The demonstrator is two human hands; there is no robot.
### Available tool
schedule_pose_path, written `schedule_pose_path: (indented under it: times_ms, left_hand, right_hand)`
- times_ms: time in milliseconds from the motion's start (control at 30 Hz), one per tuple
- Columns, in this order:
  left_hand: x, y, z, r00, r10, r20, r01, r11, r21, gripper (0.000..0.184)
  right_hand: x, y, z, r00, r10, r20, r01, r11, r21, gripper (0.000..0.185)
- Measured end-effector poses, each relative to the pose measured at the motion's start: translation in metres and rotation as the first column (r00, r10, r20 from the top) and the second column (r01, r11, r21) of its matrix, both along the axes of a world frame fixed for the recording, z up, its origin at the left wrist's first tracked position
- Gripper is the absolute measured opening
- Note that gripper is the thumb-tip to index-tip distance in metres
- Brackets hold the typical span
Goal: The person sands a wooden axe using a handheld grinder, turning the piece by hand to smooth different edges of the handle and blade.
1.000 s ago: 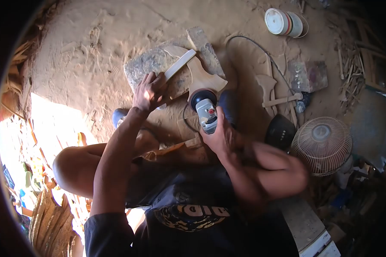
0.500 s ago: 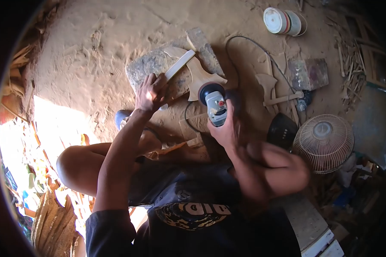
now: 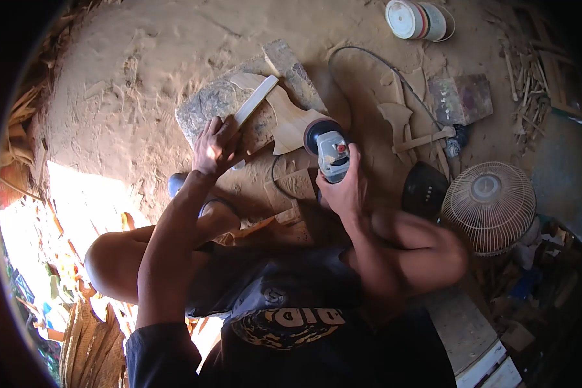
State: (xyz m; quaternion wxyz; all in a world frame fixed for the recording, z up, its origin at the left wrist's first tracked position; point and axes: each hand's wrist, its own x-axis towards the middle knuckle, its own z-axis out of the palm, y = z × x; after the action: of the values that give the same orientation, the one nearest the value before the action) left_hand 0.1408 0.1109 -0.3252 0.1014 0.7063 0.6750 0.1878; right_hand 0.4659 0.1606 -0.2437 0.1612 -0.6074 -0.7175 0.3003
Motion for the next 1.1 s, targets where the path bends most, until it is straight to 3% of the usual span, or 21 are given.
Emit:
schedule_pose_path:
  times_ms: [200, 300, 400, 433, 500, 533, 667, 833, 933, 1100]
  left_hand:
    - [0.010, 0.001, 0.015, 0.989, 0.121, 0.084, -0.120, 0.993, -0.021, 0.039]
    - [0.012, 0.001, 0.011, 0.984, 0.159, 0.079, -0.158, 0.987, -0.018, 0.039]
    - [0.004, 0.000, -0.006, 0.998, 0.061, -0.016, -0.060, 0.997, 0.048, 0.039]
    - [0.005, 0.004, -0.005, 0.999, 0.042, -0.030, -0.040, 0.997, 0.060, 0.039]
    - [0.004, 0.008, -0.002, 0.999, 0.045, -0.007, -0.044, 0.997, 0.056, 0.038]
    - [0.005, 0.007, 0.001, 0.999, 0.047, 0.005, -0.047, 0.998, 0.048, 0.038]
    - [0.005, 0.003, 0.006, 0.999, 0.041, 0.032, -0.042, 0.999, 0.021, 0.037]
    - [0.009, 0.005, 0.014, 0.995, 0.070, 0.067, -0.068, 0.997, -0.029, 0.036]
    - [0.010, 0.007, 0.023, 0.993, 0.086, 0.081, -0.090, 0.995, 0.037, 0.038]
    - [0.013, 0.006, 0.022, 0.987, 0.143, 0.076, -0.140, 0.989, -0.047, 0.037]
  right_hand:
    - [0.006, 0.031, -0.002, 0.993, -0.114, -0.001, 0.114, 0.993, 0.012, 0.086]
    - [0.007, 0.022, 0.003, 1.000, -0.023, -0.001, 0.023, 1.000, 0.002, 0.086]
    - [0.007, -0.007, -0.018, 0.978, 0.162, -0.133, -0.146, 0.982, 0.121, 0.090]
    - [0.004, -0.011, -0.005, 0.979, 0.199, -0.038, -0.198, 0.980, 0.035, 0.088]
    - [0.001, -0.017, -0.008, 0.976, 0.214, -0.044, -0.216, 0.975, -0.048, 0.089]
    - [-0.001, -0.017, -0.003, 0.979, 0.203, -0.003, -0.203, 0.975, -0.091, 0.090]
    - [0.001, -0.007, -0.013, 0.985, 0.121, -0.122, -0.116, 0.992, 0.051, 0.089]
    - [0.005, 0.022, -0.006, 0.998, -0.004, -0.067, 0.007, 0.999, 0.041, 0.087]
    - [0.006, 0.043, -0.001, 0.997, -0.072, 0.007, 0.072, 0.997, 0.015, 0.085]
    - [0.003, 0.067, 0.002, 0.993, -0.113, 0.025, 0.112, 0.993, 0.045, 0.084]
